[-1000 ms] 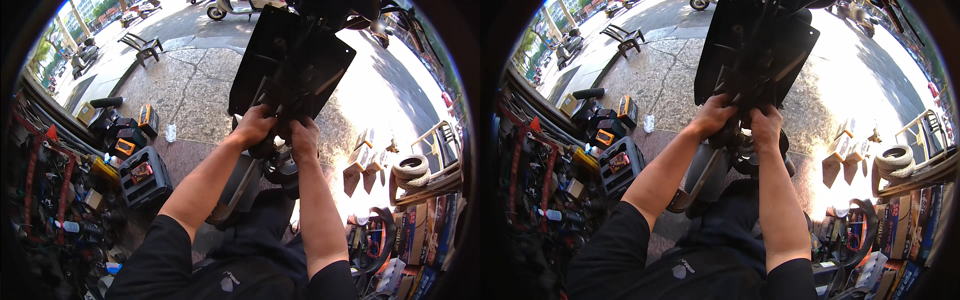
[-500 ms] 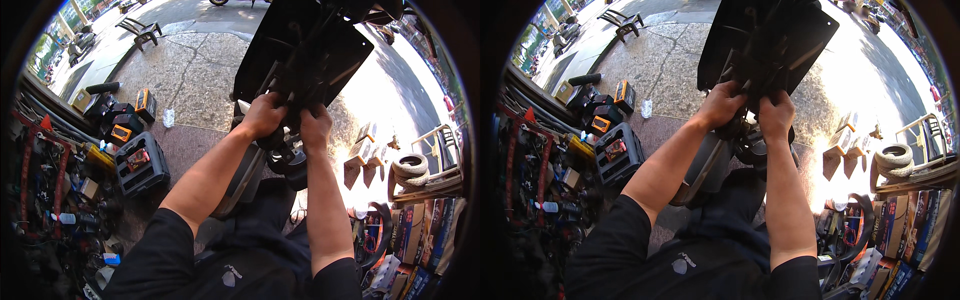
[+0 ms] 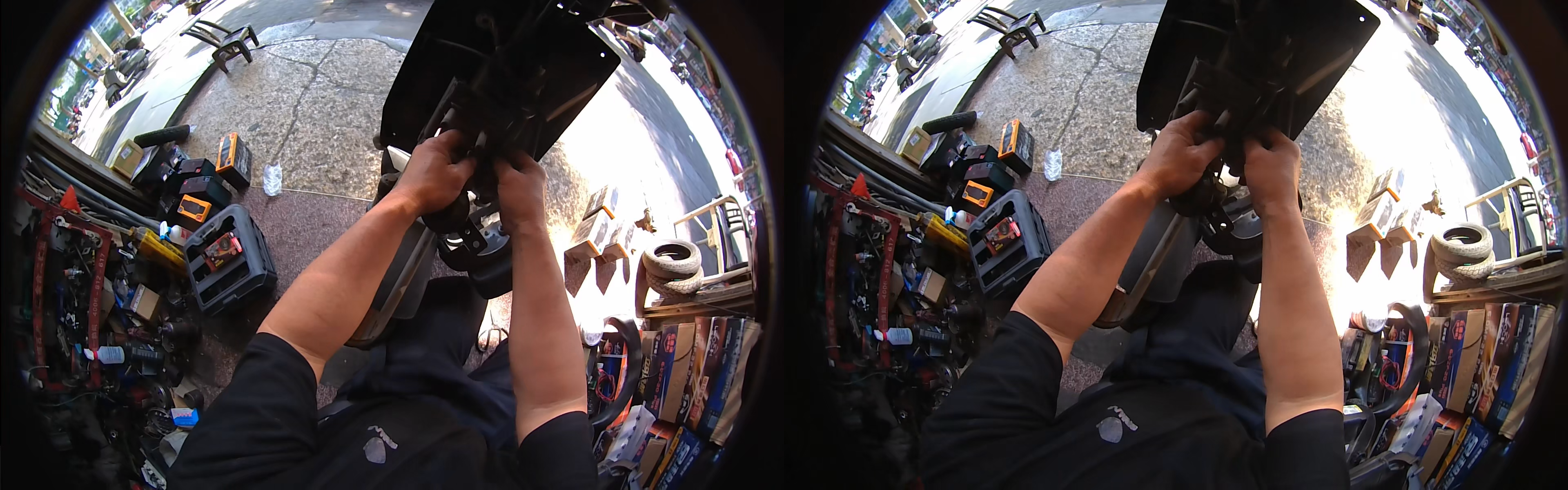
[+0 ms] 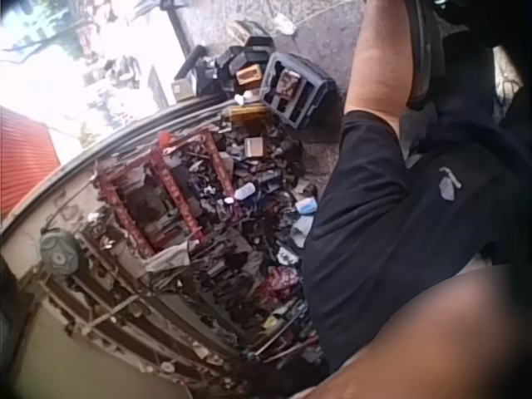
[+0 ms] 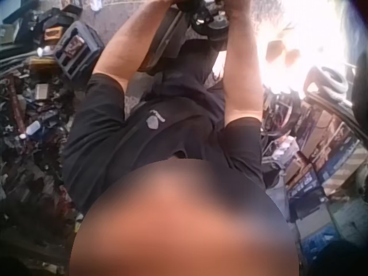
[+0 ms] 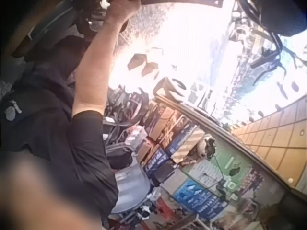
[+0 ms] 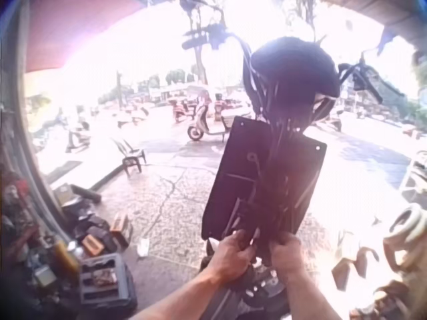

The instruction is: The person retrieves a small box from a shelf, opens it, and removes a component. They then work on the front fork area of a scooter, using pliers to cut and adjust wires or cables near the handlebar stem.

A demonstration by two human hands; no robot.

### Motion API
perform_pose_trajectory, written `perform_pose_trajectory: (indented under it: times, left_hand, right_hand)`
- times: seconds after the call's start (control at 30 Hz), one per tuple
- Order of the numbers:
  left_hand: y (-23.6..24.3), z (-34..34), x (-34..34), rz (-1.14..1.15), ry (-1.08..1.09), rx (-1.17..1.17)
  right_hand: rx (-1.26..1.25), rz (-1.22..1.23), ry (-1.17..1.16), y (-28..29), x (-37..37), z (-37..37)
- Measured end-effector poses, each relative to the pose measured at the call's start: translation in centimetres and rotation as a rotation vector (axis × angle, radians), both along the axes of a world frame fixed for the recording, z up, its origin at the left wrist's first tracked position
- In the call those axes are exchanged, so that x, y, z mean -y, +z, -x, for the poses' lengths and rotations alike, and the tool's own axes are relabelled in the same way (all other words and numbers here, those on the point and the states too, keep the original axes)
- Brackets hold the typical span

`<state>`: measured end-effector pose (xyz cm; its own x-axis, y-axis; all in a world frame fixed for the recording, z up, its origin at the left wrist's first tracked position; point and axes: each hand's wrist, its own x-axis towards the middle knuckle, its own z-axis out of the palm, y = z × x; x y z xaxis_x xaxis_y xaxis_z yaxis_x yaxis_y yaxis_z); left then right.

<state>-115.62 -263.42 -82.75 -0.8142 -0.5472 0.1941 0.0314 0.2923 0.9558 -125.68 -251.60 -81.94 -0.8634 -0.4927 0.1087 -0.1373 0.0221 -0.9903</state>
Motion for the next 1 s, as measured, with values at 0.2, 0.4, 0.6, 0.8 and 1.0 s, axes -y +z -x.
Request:
perform_pose_trajectory:
  times: [0.2,0.4,0.6,0.8,1.0]
  left_hand:
    - [0.4,-0.5,-0.3,0.031,0.012,0.019]
    - [0.1,-0.3,-0.2,-0.047,-0.038,-0.033]
    - [-0.3,-0.2,-0.2,-0.041,-0.036,-0.013]
    - [-0.6,-0.2,-0.2,0.004,-0.011,-0.02]
    - [-0.5,-0.2,-0.4,0.015,-0.004,-0.04]
  right_hand:
    - [0.372,0.221,0.059,0.5,0.7,-0.4]
    - [0.525,0.177,0.206,0.9,0.1,0.9]
    - [0.635,0.165,0.338,0.9,-0.3,2.0]
    - [0.622,0.172,0.331,0.9,-0.3,2.0]
    - [0.612,0.125,0.444,1.1,-1.0,2.4]
